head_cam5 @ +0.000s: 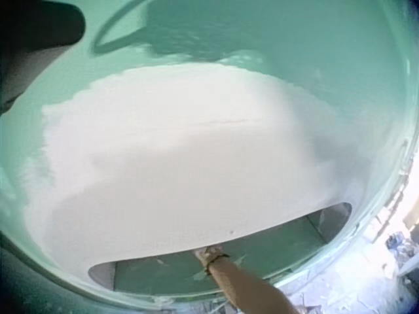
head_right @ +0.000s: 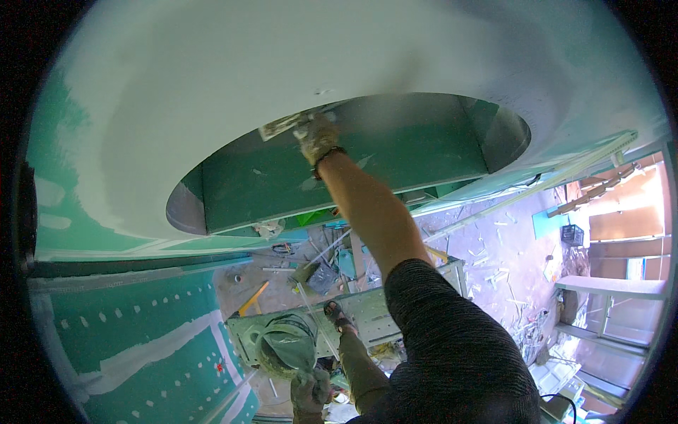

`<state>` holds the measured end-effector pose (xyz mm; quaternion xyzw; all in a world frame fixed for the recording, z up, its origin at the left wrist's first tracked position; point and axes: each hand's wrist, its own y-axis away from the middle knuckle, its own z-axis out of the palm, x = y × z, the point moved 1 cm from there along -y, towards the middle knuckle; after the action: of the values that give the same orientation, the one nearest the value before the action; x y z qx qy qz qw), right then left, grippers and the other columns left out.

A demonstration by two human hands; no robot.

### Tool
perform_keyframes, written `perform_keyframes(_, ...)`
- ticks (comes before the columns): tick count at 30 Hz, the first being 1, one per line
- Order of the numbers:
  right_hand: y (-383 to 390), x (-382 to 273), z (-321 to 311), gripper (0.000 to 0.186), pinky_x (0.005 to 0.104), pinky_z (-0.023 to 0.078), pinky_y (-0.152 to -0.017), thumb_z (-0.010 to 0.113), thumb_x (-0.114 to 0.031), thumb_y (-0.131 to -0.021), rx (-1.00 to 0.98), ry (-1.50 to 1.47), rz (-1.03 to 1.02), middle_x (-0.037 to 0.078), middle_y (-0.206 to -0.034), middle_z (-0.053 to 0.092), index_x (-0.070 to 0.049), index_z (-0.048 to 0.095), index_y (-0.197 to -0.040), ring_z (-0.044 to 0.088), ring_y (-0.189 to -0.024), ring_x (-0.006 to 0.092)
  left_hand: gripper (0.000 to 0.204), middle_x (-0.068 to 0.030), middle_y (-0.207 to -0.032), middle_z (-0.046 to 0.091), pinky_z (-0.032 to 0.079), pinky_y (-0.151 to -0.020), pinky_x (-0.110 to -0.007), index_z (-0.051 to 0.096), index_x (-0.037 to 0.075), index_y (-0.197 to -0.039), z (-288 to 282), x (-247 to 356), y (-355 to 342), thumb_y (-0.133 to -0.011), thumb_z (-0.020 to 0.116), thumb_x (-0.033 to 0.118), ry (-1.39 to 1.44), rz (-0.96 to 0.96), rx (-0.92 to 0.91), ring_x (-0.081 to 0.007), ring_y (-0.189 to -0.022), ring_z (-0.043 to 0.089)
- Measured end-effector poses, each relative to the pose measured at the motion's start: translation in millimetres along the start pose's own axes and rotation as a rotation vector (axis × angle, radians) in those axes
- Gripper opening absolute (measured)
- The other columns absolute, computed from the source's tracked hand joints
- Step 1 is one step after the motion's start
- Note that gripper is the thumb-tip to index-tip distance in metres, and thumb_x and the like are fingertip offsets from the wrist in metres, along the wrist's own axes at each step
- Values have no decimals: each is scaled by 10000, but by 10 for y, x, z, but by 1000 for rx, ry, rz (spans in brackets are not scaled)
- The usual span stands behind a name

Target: The recorder is applying compound to a drywall ceiling using a putty knife and hawk.

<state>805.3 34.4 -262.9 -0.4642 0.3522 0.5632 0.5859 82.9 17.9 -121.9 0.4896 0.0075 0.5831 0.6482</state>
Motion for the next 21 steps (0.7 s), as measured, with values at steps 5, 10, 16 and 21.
perform_keyframes(5, 1927, -70, 1522, 267, 385, 514, -898, 622, -261, -986, -100, -631, 649, 90, -1161, 645, -105, 623, -1203, 620, -1049, 262, 455, -90, -574, 575, 363, -363, -291, 663, -48, -929, -214, 158, 228, -932, 705, 405, -3, 59, 58, -153, -405, 491)
perform_keyframes(10, 2879, -1290, 849, 309, 379, 518, -808, 596, -270, -985, -463, -806, 855, 66, -1073, 647, -71, 582, -1220, 630, -969, 191, 398, -64, -708, 646, 427, -423, -293, 647, 0, -1030, -404, 159, 220, -949, 692, 387, -175, 33, 135, -142, -488, 565)
perform_keyframes(16, 3368, -2162, -82, 269, 314, 520, -676, 719, -218, -894, -1142, -25, 1143, 38, -901, 688, -61, 709, -1113, 642, -793, 128, 395, -45, -692, 657, 398, -446, -241, 729, -25, -1001, 5, 764, -226, -908, 739, 360, -201, -26, -48, -92, -503, 540)
perform_keyframes(21, 3370, -2399, -229, 324, 307, 544, -813, 788, -130, -767, -1497, 544, 862, 46, -956, 744, -55, 742, -1078, 658, -861, 130, 459, -52, -677, 652, 385, -439, -240, 732, -38, -973, -64, 945, -375, -890, 741, 413, -164, -87, -173, -99, -482, 526)
